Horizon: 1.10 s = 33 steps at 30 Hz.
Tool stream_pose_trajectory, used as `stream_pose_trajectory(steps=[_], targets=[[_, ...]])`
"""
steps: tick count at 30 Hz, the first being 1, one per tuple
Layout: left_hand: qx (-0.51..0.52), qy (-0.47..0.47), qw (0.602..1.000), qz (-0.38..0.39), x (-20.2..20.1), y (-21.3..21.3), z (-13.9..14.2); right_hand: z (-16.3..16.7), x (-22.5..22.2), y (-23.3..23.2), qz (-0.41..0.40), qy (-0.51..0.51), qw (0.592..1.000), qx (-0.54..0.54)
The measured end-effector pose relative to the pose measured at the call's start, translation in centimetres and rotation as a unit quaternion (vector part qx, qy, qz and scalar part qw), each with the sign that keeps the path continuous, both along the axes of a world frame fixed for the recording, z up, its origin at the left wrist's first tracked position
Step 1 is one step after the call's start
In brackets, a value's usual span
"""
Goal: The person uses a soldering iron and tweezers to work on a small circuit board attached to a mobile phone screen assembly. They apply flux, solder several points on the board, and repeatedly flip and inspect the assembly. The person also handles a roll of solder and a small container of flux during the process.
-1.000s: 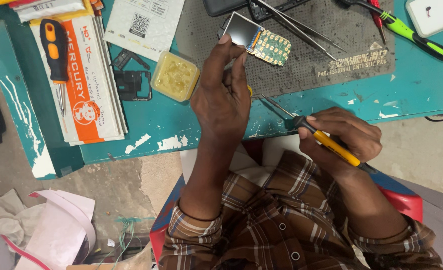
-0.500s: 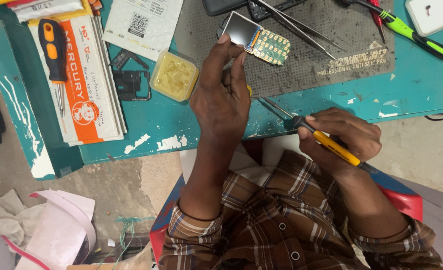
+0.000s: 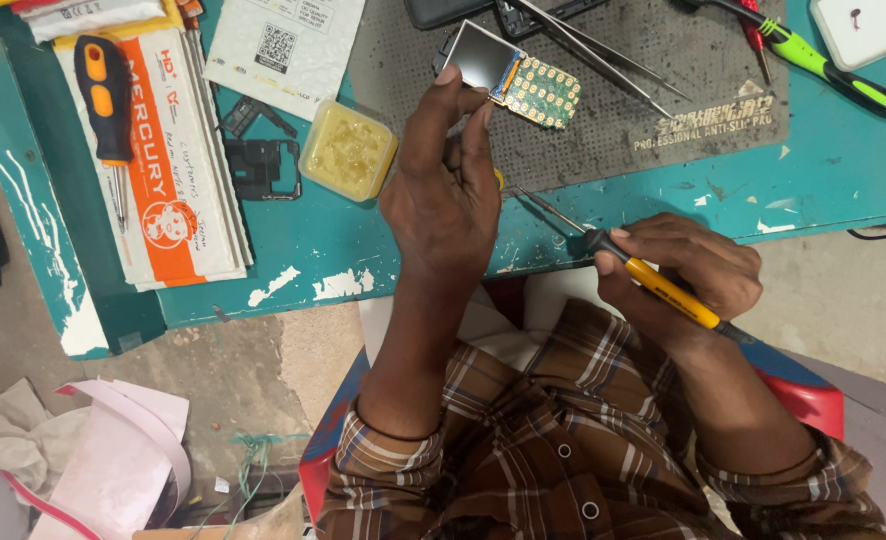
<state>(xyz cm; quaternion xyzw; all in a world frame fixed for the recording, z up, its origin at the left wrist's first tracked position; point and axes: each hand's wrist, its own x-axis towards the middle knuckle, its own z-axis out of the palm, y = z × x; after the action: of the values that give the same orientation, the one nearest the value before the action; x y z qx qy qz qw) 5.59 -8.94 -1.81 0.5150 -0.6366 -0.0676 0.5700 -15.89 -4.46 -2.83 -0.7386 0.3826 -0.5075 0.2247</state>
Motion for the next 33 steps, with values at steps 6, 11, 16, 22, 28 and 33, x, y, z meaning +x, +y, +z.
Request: stream_pose_trajectory(steps=[6,11,16,22,28,33], targets=[[0.002,0.003,1.000,-0.001,0.0,0.0,0.1,0.0,0.1,-0.1,0.003,-0.006,1.000,0.001],[0.001,0.001,1.000,0.001,0.0,0.1,0.1,0.1,0.1,-0.1,0.002,-0.003,1.000,0.008],[0.003,0.005,1.000,0.001,0.0,0.0,0.1,0.2,0.1,0.0,-0.010,0.006,1.000,0.007],[-0.001,0.009,1.000,-0.004,-0.1,0.1,-0.1,0.1,0.1,0.1,-0.006,-0.005,1.000,0.008],[0.003,0.011,1.000,0.001,-0.1,0.0,0.2,-0.8,-0.3,0.4,-0.001,-0.020,1.000,0.008],[0.038,-0.041,0.998,-0.007,-0.1,1.0,1.9,-2.3,-0.5,1.0,-0.050,-0.093,0.994,0.001]])
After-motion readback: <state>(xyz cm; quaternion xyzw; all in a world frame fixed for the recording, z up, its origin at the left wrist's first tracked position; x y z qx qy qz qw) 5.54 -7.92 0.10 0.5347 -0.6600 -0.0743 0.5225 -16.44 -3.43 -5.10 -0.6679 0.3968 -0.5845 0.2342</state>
